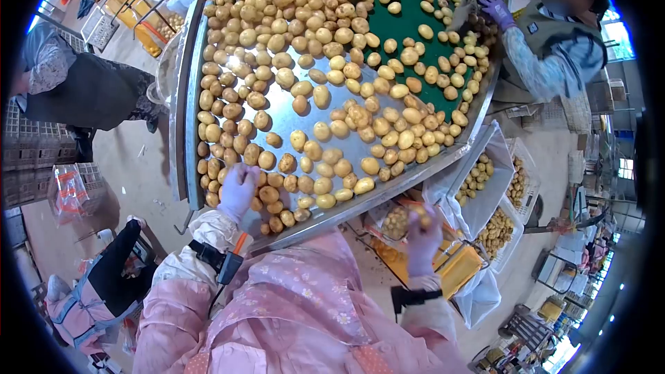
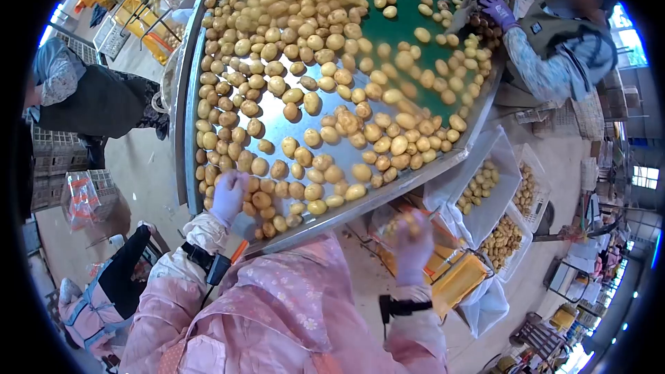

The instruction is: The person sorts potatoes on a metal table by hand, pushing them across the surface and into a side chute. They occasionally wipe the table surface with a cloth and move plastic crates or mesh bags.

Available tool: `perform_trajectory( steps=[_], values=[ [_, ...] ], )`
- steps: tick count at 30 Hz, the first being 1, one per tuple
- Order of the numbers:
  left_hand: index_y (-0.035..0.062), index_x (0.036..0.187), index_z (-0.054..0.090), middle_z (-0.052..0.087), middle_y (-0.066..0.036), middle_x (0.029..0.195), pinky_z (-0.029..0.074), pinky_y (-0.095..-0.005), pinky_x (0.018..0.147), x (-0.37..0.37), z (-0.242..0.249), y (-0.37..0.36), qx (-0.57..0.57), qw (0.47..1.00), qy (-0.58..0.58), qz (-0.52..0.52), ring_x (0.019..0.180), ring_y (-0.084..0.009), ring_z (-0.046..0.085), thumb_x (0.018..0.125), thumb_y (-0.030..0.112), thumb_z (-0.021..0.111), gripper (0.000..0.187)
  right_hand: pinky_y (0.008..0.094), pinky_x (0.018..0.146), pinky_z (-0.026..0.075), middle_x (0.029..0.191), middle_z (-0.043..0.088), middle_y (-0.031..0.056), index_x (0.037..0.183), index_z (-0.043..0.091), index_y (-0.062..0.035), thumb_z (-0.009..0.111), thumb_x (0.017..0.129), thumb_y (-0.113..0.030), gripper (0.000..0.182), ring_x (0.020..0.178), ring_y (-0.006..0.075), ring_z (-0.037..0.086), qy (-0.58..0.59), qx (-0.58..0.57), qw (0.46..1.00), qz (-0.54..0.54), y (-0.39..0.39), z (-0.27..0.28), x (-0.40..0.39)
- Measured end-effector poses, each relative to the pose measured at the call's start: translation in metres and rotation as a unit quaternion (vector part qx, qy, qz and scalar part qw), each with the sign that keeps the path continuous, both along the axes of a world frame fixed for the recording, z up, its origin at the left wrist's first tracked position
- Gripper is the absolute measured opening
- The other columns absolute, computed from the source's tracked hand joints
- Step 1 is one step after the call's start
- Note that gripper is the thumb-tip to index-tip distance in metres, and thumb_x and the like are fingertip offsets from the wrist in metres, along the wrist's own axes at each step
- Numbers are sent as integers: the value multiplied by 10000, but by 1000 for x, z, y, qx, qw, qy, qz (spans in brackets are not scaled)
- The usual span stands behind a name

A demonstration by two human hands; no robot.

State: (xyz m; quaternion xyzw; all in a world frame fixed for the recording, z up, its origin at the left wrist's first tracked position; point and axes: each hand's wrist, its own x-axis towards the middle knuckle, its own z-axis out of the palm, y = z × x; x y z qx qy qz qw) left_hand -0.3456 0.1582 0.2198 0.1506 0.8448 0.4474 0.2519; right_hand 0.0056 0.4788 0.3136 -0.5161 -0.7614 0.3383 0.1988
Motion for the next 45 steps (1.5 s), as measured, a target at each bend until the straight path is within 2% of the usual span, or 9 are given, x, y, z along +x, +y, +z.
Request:
perform_trajectory(
  steps=[5,9,16,19,24,27,34,38,45],
  values=[
    [171,1166,714,657,-117,1261,581,-462,902,36,61,105,-81,944,217,-235,1108,-334,698,939,134,634,243,349,973,538,1216,724,149,1367,635,-20,763,946,-227,487,1095,264,694,-241,140,958,-67,18,-16,120],
    [185,1250,697,656,-135,1239,584,-474,884,24,26,139,-261,844,253,-395,1105,-341,699,976,225,593,297,285,830,546,1136,682,57,1543,496,-56,708,1008,-218,597,927,133,641,9,-117,991,61,-7,-29,79],
    [251,1474,594,739,-152,1116,595,-442,851,116,113,142,25,887,53,-457,958,-336,744,977,368,646,513,269,740,531,1244,652,60,1457,569,-39,600,1100,-268,425,884,87,607,240,-431,869,-29,-99,-4,-51],
    [266,1494,575,709,-153,1171,592,-426,833,134,105,118,-6,895,75,-440,958,-335,737,985,364,654,525,295,789,555,1106,690,56,1439,564,-47,672,1049,-267,461,974,166,694,266,-386,881,-59,-51,-18,13],
    [98,1402,564,663,-84,1137,564,-354,881,144,67,95,121,927,-340,-100,1041,-224,677,1099,468,507,481,385,900,544,1121,655,142,1302,585,9,686,997,-253,414,1017,277,663,-229,34,972,26,16,-14,110],
    [57,1339,566,639,-58,1053,547,-312,886,149,79,108,166,894,-410,-69,1035,-156,632,1132,511,426,518,420,958,537,1205,664,189,1331,581,2,695,986,-263,450,1123,332,661,82,-219,965,120,-44,-22,2],
    [58,1274,658,707,-218,1138,540,-459,944,76,114,95,-11,942,-112,-317,1102,-401,681,1052,304,557,346,419,930,559,1075,738,171,1130,714,-43,698,967,-155,198,1051,346,706,-33,-63,977,200,-48,25,-62],
    [121,1312,663,685,-168,1274,587,-490,848,-9,46,49,-71,932,339,-102,993,-406,707,902,202,651,418,407,997,524,1235,691,130,1355,619,-51,637,988,-105,372,1113,306,678,-166,89,980,-64,121,41,83],
    [164,1207,664,645,-127,1191,562,-493,858,30,30,65,-184,926,202,-262,980,-386,682,860,194,669,349,481,1224,331,1547,500,160,1589,430,-77,556,1025,-223,596,1408,353,491,-20,86,992,94,94,-35,-62]
  ],
)
